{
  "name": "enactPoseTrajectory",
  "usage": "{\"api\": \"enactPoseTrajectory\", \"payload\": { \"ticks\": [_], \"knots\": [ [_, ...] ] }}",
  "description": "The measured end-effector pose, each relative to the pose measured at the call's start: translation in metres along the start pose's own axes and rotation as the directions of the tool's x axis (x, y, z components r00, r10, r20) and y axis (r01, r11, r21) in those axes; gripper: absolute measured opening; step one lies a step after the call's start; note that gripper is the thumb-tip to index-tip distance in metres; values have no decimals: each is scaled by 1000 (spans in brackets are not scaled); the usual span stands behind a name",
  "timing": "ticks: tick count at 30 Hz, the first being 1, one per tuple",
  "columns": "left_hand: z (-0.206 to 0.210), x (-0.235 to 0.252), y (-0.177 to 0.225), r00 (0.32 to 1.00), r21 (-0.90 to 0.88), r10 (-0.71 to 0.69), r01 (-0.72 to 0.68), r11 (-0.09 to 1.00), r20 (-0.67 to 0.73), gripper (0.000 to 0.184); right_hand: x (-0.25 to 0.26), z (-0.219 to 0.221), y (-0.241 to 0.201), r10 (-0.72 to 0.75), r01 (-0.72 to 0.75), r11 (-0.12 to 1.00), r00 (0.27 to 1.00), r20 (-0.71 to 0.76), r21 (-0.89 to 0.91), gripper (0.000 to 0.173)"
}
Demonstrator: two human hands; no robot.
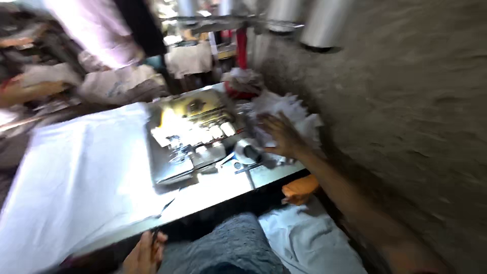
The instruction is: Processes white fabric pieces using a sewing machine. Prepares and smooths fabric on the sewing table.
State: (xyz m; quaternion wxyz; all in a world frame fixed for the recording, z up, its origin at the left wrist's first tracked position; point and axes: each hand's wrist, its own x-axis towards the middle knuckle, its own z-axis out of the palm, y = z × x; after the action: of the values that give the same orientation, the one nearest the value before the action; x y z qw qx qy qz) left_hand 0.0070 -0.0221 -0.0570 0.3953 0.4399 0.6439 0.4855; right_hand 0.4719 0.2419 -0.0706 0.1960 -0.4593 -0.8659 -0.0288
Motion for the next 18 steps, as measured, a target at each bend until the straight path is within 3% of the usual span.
{"api": "enactPoseTrajectory", "payload": {
  "ticks": [4,7,9,12,14,15,16,18],
  "knots": [
    [-12,-2,2,984,-12,-30,28,1000,-175,48,5,1,-4,-25,26,1000,1000,-11,6,92],
    [-31,4,-4,961,-84,-34,11,996,-273,48,3,-8,-8,-9,19,998,989,-149,67,103],
    [-53,15,-9,945,-36,42,-57,998,-325,41,-3,-13,-12,30,12,988,962,-270,153,101],
    [-86,45,5,932,216,137,-65,974,-337,37,-7,-46,-60,98,10,978,857,-506,206,86],
    [-99,72,19,928,319,180,-71,945,-327,37,-3,-65,-138,149,60,945,798,-584,322,51],
    [-101,88,28,931,358,198,-80,930,-305,35,4,-64,-187,177,83,903,821,-542,421,34],
    [-100,105,37,939,386,210,-93,918,-273,35,12,-52,-232,187,84,846,878,-440,526,27],
    [-93,145,44,954,424,203,-95,901,-219,41,32,-16,-308,255,-176,816,964,-70,550,37]
  ]
}}
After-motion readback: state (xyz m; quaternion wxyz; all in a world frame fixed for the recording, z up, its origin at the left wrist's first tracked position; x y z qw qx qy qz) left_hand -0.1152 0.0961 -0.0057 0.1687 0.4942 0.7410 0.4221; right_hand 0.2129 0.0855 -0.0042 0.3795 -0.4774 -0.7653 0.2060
